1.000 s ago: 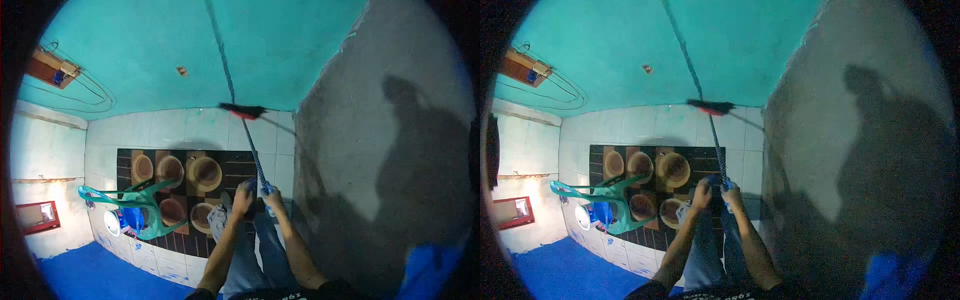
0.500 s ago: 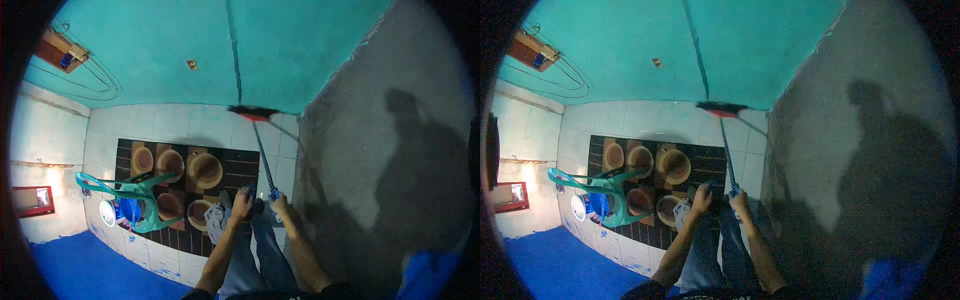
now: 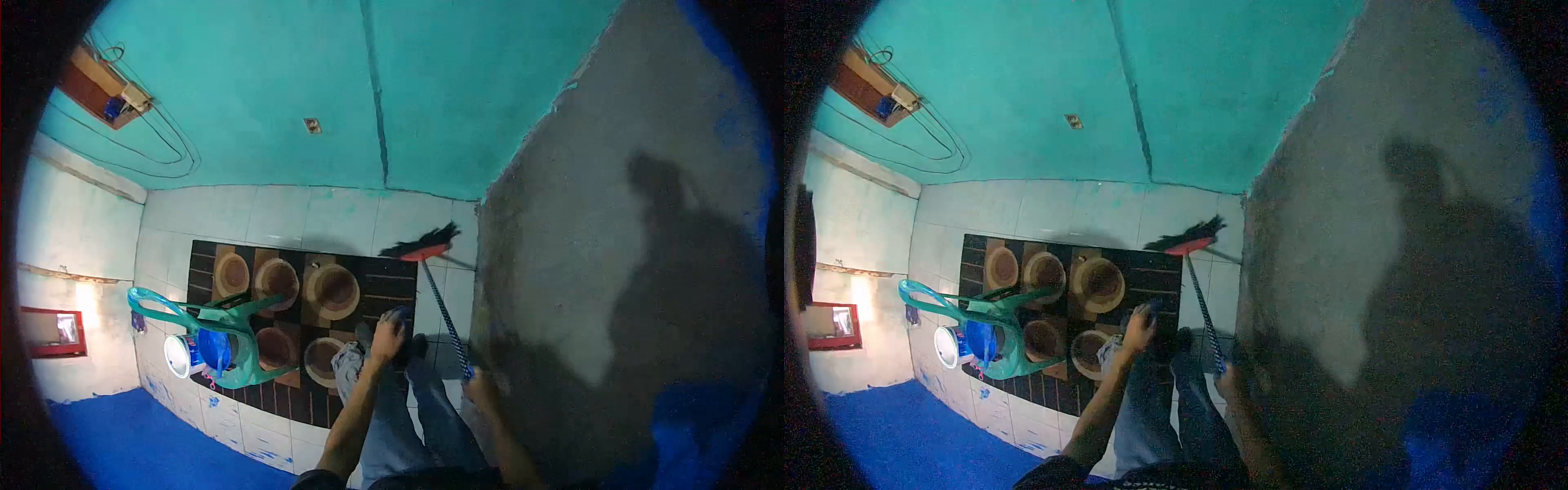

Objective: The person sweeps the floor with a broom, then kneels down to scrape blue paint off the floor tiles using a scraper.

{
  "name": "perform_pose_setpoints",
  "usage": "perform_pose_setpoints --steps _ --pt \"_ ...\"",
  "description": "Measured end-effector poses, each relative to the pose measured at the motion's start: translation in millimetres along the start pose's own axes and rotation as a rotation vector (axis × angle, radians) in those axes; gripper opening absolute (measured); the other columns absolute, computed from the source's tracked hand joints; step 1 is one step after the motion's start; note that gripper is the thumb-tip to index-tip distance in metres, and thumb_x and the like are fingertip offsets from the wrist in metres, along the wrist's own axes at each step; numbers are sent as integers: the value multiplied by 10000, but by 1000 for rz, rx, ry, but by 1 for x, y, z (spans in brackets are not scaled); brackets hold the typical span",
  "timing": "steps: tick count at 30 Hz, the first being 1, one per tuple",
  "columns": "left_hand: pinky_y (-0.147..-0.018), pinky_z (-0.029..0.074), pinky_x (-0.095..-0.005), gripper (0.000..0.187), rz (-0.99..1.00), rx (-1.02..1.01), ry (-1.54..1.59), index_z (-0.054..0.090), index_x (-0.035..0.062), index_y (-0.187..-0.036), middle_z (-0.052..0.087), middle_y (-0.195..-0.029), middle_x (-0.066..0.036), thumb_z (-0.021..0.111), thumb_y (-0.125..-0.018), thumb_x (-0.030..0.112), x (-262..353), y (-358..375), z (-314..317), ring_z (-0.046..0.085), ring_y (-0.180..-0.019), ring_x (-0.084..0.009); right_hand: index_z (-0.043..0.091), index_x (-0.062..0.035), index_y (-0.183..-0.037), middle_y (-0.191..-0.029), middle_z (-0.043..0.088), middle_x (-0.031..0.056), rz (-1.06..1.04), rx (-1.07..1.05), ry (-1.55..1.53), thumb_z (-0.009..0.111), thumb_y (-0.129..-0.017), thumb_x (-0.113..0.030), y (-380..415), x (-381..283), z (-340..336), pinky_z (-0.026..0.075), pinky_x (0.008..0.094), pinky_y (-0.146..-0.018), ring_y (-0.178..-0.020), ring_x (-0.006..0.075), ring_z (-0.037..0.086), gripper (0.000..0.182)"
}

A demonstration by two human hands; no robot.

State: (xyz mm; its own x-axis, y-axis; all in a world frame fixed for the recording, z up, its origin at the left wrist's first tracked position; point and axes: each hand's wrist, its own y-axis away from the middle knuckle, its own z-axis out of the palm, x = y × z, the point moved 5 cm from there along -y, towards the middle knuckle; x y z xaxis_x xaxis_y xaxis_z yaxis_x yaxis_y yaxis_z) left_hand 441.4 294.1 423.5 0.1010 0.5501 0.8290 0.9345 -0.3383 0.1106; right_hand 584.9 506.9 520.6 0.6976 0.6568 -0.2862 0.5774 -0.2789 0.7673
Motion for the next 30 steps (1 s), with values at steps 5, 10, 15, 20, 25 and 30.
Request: perform_pose_setpoints --steps 5,10,15,20,25,30 --pt "-961 406 -455 365 -3 72 5 568 -25 -1133 563 -1160 -242 575 -779 68 3 20 16 500 -1097 -416 611 -10 -1056 -906 661 181 -413 299 74 643 -849 -242 -133 7 66 500 420 -698 -824 332 655 312" --pt "-959 407 -457 347 -31 50 -2 566 -37 -1128 570 -1149 -249 556 -797 68 1 32 -5 504 -1095 -424 611 4 -1075 -933 661 197 -345 236 -196 670 -835 -284 -84 -40 20 499 423 -714 -849 360 645 380" --pt "-960 412 -448 343 -31 96 -62 570 -17 -1137 579 -1141 -233 554 -806 68 6 58 -31 506 -1097 -419 609 -10 -1102 -975 664 181 -278 173 -49 676 -829 -268 9 22 57 499 420 -741 -884 342 648 382" --pt "-936 422 -429 385 -72 37 -1 548 -4 -1194 562 -1170 -248 566 -830 118 10 99 -43 519 -1101 -417 561 -10 -1106 -1010 612 253 -266 52 -23 662 -823 -278 -22 31 112 488 479 -805 -934 408 614 403" --pt "-931 417 -440 376 -85 -32 -20 570 7 -1164 587 -1117 -236 566 -800 103 -4 139 -38 519 -1085 -409 603 6 -1074 -872 655 209 -332 263 41 656 -831 -266 9 21 92 497 457 -746 -848 374 642 369" --pt "-958 416 -433 393 -150 -140 2 573 20 -1168 573 -1162 -227 566 -777 61 25 180 -64 508 -1091 -413 566 -3 -1191 -909 652 226 -111 136 -136 631 -855 -295 87 113 152 496 443 -797 -905 368 636 450"
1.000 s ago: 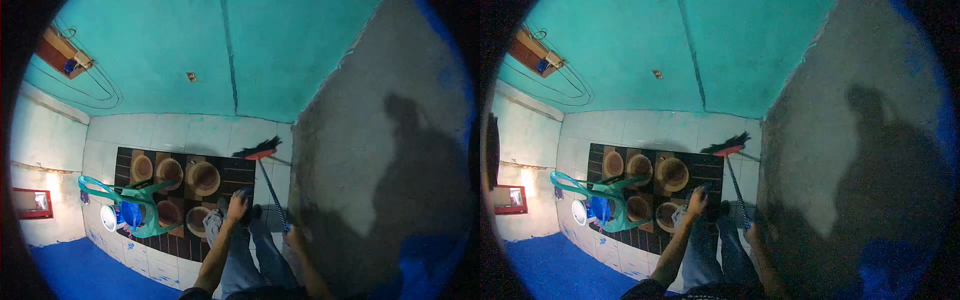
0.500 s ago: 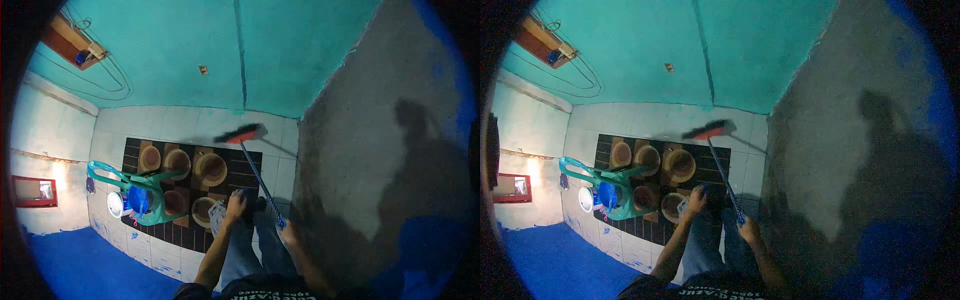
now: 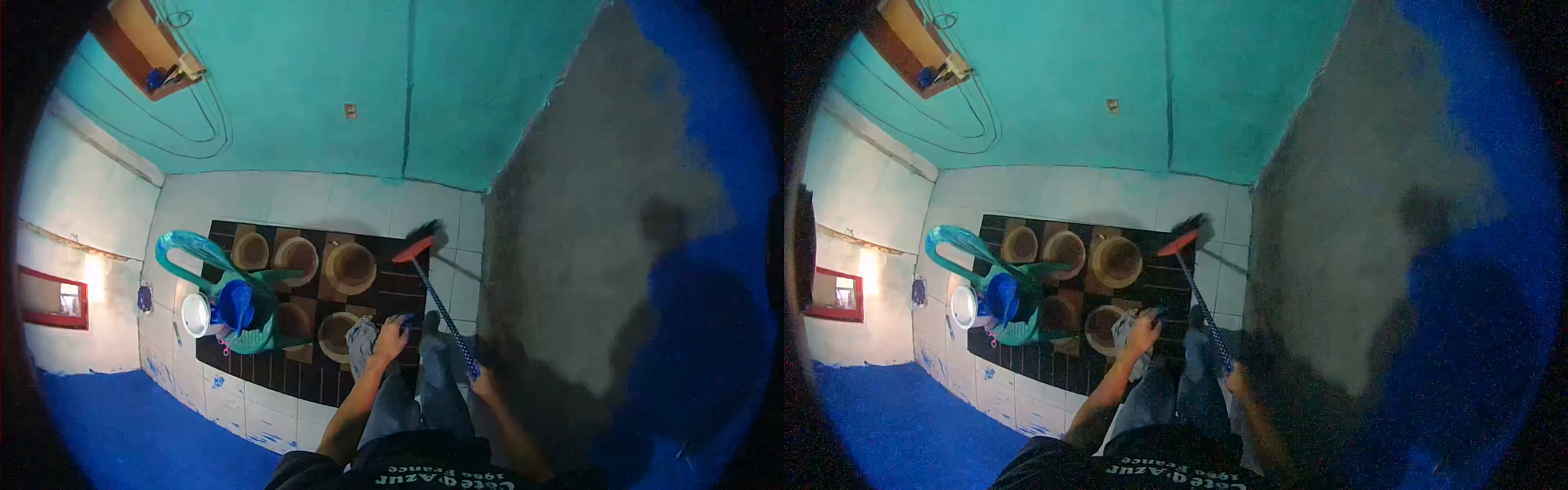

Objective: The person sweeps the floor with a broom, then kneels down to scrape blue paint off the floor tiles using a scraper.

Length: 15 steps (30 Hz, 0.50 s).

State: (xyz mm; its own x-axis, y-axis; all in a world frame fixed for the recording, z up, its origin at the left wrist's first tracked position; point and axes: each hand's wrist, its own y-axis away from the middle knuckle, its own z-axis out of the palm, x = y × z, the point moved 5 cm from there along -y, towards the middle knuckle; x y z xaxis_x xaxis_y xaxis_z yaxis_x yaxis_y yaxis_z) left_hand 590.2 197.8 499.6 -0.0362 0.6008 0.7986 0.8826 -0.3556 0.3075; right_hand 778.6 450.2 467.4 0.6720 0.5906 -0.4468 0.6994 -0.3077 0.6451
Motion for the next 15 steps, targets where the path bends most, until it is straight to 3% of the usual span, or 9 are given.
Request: perform_pose_setpoints --steps 4,6,7,9,11,12,14,15 --pt "-938 425 -433 360 1 106 26 583 13 -1144 579 -1147 -236 566 -789 70 -12 56 -7 520 -1065 -413 559 -5 -1190 -1049 626 225 -129 144 205 628 -859 -296 79 15 36 461 444 -887 -1046 374 580 446" --pt "-889 444 -446 342 -107 23 77 586 10 -1132 598 -1087 -251 572 -798 82 -30 77 -1 544 -1026 -420 557 -10 -1183 -1143 588 220 32 16 99 645 -846 -299 77 20 67 417 457 -948 -1136 381 515 453" --pt "-836 459 -459 331 62 146 -73 589 16 -1122 610 -1027 -261 575 -799 86 -41 89 3 560 -987 -437 561 -4 -1161 -1058 620 215 -94 168 136 665 -830 -294 55 39 103 462 456 -879 -1022 390 574 452" --pt "-830 458 -465 329 42 151 -10 586 5 -1115 606 -1018 -271 575 -796 87 -47 107 -1 560 -980 -447 565 9 -1136 -982 640 207 11 87 -19 677 -823 -288 -6 47 155 502 436 -800 -897 388 622 446" --pt "-844 450 -471 334 28 149 60 577 -34 -1105 599 -1002 -294 571 -796 91 -67 121 2 554 -989 -455 593 23 -1064 -890 656 204 -186 271 70 685 -820 -278 -27 -15 149 516 420 -714 -813 357 654 398" --pt "-844 450 -471 334 23 144 56 577 -34 -1105 599 -1002 -294 571 -796 91 -78 124 -1 554 -989 -455 618 26 -968 -839 659 208 -244 260 -243 697 -810 -270 -16 -62 115 500 421 -701 -837 318 666 344" --pt "-839 455 -466 348 88 183 2 571 -52 -1117 607 -983 -292 572 -802 96 -83 136 -6 565 -972 -449 627 16 -910 -706 642 175 -86 283 -236 674 -828 -252 -40 -61 126 483 404 -573 -641 296 656 284" --pt "-806 469 -464 343 22 158 -33 572 -49 -1122 621 -940 -279 575 -810 94 -85 140 -10 581 -928 -449 623 15 -903 -680 631 166 -69 272 -243 660 -836 -243 -55 -37 142 477 401 -547 -591 293 637 269"
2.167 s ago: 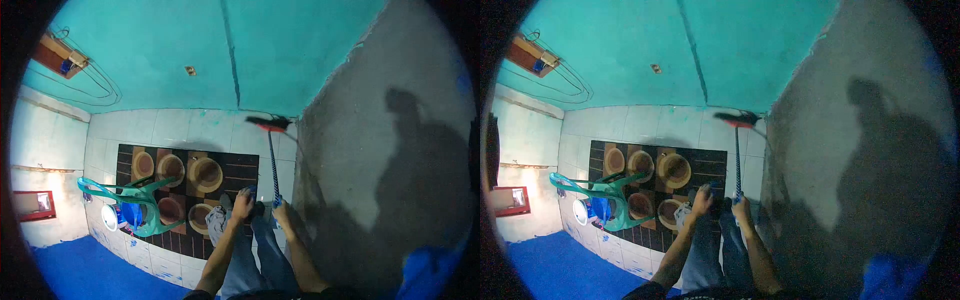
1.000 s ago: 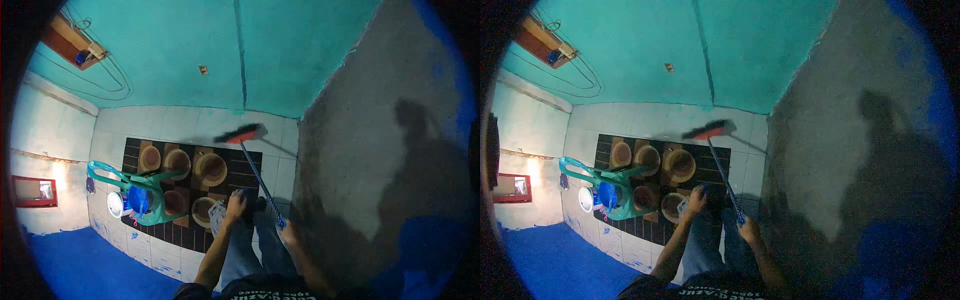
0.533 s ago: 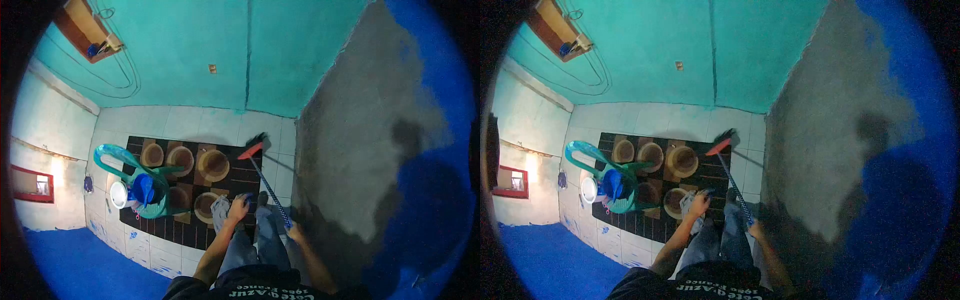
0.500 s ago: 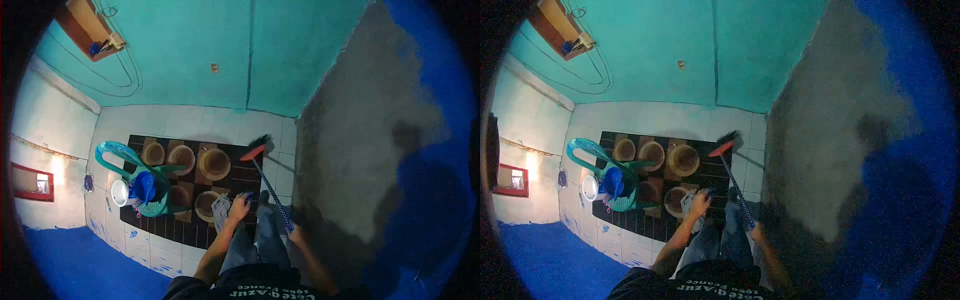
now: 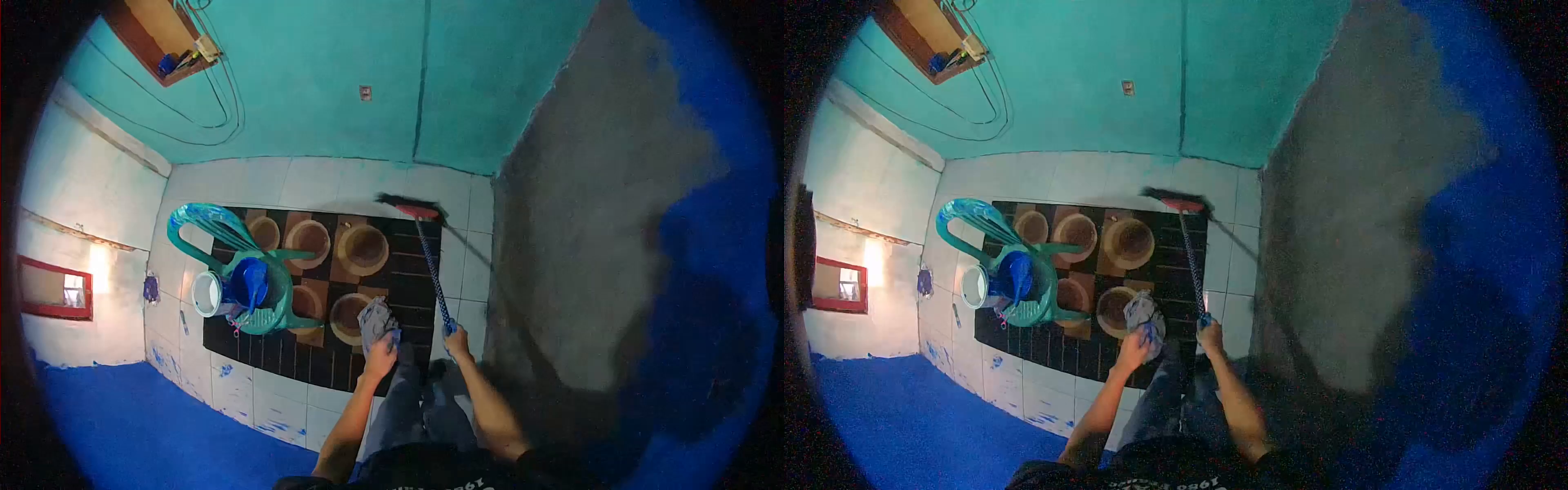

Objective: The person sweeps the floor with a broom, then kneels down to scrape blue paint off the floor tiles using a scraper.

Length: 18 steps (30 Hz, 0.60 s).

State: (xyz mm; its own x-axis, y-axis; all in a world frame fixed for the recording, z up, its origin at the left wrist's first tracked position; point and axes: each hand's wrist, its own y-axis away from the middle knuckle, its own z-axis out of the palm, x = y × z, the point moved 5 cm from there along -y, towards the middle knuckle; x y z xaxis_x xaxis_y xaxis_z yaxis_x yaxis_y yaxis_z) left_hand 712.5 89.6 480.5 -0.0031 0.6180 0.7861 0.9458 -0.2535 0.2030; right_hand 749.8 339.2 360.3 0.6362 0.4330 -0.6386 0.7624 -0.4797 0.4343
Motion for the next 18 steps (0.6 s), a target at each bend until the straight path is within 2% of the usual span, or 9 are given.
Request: perform_pose_setpoints --steps 2,4,6,8,11,13,14,16,18 --pt "-801 472 -462 344 5 13 12 572 -52 -1120 626 -930 -276 578 -809 95 8 5 -4 587 -912 -448 612 11 -889 -664 619 164 -36 17 53 635 -849 -219 5 20 -23 475 402 -540 -566 297 621 235" --pt "-834 465 -438 338 -21 -42 3 557 -56 -1137 614 -1019 -282 557 -829 83 13 7 -2 568 -990 -451 588 8 -893 -750 622 184 20 -6 98 611 -861 -214 67 -34 -102 485 417 -625 -685 325 628 225" --pt "-809 475 -447 341 -19 -89 4 570 -53 -1127 628 -957 -270 575 -821 97 38 6 -1 590 -932 -439 591 -2 -938 -851 631 194 -95 14 269 631 -858 -222 103 31 -112 483 427 -686 -798 347 629 238" --pt "-784 485 -455 345 -9 -127 -2 583 -50 -1117 643 -894 -258 593 -812 111 49 -2 12 612 -875 -427 588 4 -955 -884 631 201 170 -82 274 670 -833 -213 153 39 -135 482 429 -702 -838 366 630 261" --pt "-793 483 -449 334 179 -40 41 586 -41 -1105 635 -934 -259 593 -817 127 55 3 39 602 -912 -427 593 10 -947 -939 627 227 325 -186 211 668 -830 -198 202 62 -133 483 456 -739 -910 392 619 251" --pt "-823 475 -449 332 -13 -231 0 581 -39 -1104 620 -1003 -260 589 -816 126 63 -2 51 580 -969 -431 584 16 -953 -996 609 252 224 -41 346 625 -850 -207 196 100 -106 471 489 -808 -976 412 597 250" --pt "-823 475 -449 332 -1 -236 -8 581 -39 -1104 620 -1003 -260 589 -816 126 73 -4 52 580 -969 -431 580 17 -1006 -1034 596 254 309 -222 152 573 -864 -170 174 98 -103 436 504 -895 -1035 422 569 235" --pt "-846 468 -453 339 -50 -341 -52 577 -40 -1109 600 -1074 -257 587 -807 116 83 1 59 564 -1009 -429 571 22 -1057 -1046 597 251 407 -205 223 567 -850 -138 142 74 -100 409 478 -942 -1055 416 557 262" --pt "-853 465 -457 341 66 -275 -58 580 -31 -1111 599 -1076 -257 585 -803 115 72 -2 73 562 -1011 -432 571 22 -1084 -1075 592 246 -137 -26 335 564 -848 -127 94 122 -85 409 466 -935 -1048 408 553 279"
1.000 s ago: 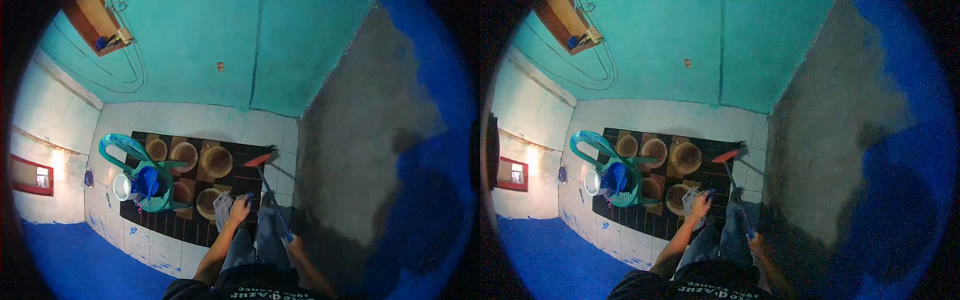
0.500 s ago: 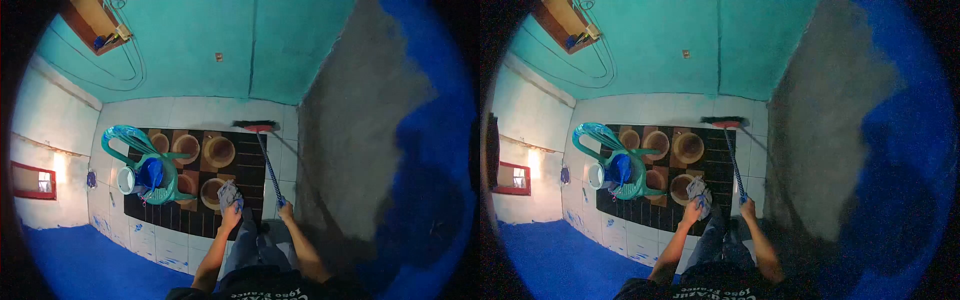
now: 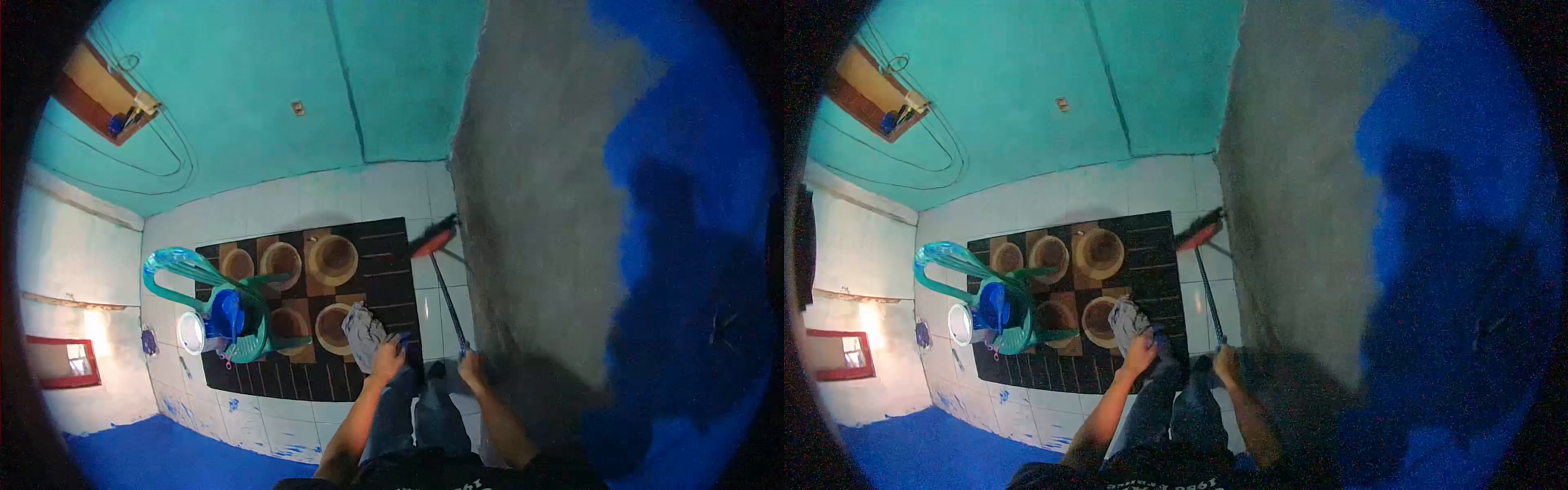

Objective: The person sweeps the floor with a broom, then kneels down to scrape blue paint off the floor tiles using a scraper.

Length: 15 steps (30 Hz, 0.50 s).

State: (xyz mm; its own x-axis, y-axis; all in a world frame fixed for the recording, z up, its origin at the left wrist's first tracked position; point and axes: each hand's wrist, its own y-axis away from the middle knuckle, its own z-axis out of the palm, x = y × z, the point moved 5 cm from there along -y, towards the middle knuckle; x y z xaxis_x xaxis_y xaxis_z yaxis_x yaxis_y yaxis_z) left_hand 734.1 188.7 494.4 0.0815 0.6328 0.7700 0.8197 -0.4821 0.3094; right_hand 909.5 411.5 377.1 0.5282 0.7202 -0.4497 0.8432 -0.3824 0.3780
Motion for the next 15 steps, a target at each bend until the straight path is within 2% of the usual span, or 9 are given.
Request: perform_pose_setpoints --steps 1,2,3,4,5,7,9,12,15 --pt "-860 462 -460 342 104 76 -13 583 -23 -1113 597 -1078 -258 583 -800 113 -1 4 6 559 -1013 -434 575 35 -1047 -1033 606 245 232 31 6 568 -847 -126 -32 8 -1 416 473 -907 -984 410 568 257" --pt "-883 451 -462 334 79 38 65 589 0 -1119 590 -1087 -266 572 -801 100 16 6 0 549 -1023 -445 576 50 -1053 -969 617 242 221 139 -7 571 -851 -122 -44 -1 -29 432 494 -870 -937 419 573 265" --pt "-883 451 -462 334 71 27 63 589 0 -1119 590 -1087 -266 572 -801 100 9 9 10 549 -1023 -445 580 64 -1031 -939 619 252 434 -115 -120 588 -844 -134 -70 13 -34 456 490 -833 -913 425 581 272" --pt "-894 444 -463 328 69 25 17 589 8 -1122 590 -1080 -267 565 -806 90 -4 4 19 540 -1035 -449 547 26 -1158 -1081 593 269 310 -82 -97 533 -876 -193 -64 -21 -78 463 495 -834 -968 430 590 357" --pt "-906 437 -464 323 71 23 -24 590 16 -1126 590 -1074 -268 558 -811 79 -9 3 25 531 -1048 -452 547 26 -1158 -1081 593 269 316 -81 -101 533 -876 -193 -51 -19 -74 463 495 -834 -968 430 590 357" --pt "-915 435 -460 330 60 -30 11 581 6 -1134 584 -1088 -265 560 -815 89 9 2 19 525 -1061 -445 596 67 -918 -918 606 275 264 200 -176 590 -829 -121 -11 -13 -79 459 475 -781 -861 442 585 207" --pt "-935 429 -453 350 31 -106 80 562 -15 -1149 574 -1117 -259 565 -822 110 27 -3 11 514 -1088 -433 570 55 -1057 -927 598 274 266 46 -107 580 -831 -110 40 -34 -99 460 481 -798 -902 446 582 279" --pt "-945 424 -455 370 50 -31 45 555 -26 -1152 570 -1127 -263 577 -816 128 26 -6 11 508 -1099 -431 530 58 -1152 -1062 576 277 280 -216 -45 569 -833 -83 84 -47 -92 461 483 -839 -1008 441 563 351" --pt "-951 416 -464 372 68 2 24 560 -24 -1147 577 -1104 -269 585 -812 134 14 -12 17 500 -1104 -435 522 54 -1197 -1176 544 274 419 -206 -65 552 -851 -77 57 -39 -46 452 481 -905 -1084 440 535 371"
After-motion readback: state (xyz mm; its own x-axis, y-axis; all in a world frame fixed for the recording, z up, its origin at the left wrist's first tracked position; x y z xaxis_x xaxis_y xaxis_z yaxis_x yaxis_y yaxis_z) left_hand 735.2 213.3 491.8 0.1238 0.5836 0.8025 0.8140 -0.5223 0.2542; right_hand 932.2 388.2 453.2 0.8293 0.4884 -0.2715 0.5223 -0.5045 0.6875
